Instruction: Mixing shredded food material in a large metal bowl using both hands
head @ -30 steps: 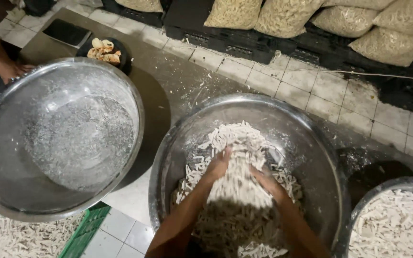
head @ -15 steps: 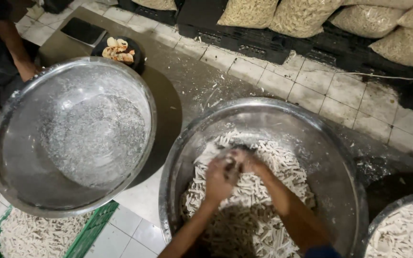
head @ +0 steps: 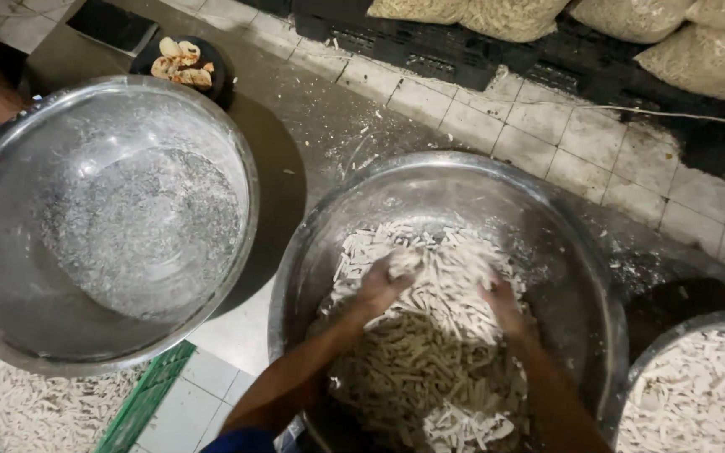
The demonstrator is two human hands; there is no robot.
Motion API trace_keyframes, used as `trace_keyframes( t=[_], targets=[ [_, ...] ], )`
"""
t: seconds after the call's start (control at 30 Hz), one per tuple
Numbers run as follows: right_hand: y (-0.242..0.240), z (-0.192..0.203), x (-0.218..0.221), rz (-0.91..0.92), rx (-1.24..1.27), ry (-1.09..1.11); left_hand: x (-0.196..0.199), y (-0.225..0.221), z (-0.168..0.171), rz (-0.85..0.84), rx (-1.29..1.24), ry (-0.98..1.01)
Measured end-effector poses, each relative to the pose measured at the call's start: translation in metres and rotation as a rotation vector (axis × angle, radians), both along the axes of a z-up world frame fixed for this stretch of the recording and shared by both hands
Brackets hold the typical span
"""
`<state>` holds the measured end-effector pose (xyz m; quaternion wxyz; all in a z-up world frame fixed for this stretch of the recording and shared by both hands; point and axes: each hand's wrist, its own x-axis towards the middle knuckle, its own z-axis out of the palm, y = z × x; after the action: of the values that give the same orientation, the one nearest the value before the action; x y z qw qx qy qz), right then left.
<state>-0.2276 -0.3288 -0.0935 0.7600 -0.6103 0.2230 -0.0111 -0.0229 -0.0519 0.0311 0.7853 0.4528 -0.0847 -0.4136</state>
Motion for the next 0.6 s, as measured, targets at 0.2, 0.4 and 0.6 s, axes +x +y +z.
trace_keyframes(
  t=[0.2, 0.4, 0.6],
  targets=[
    [-0.026, -0.177, 0.028, -0.435, 0.326, 0.316, -0.018, -0.079, -0.075, -0.203, 0.353, -0.388],
    [0.04, 0.012, 0.044, -0.234, 0.159, 0.103, -0.024, -0.041, 0.044, -0.295, 0.752, -0.843],
    [-0.008, 0.002, -0.025, -0.132, -0.382, 0.024, 0.013, 0.013, 0.065, -0.314, 0.729, -0.666]
  ],
)
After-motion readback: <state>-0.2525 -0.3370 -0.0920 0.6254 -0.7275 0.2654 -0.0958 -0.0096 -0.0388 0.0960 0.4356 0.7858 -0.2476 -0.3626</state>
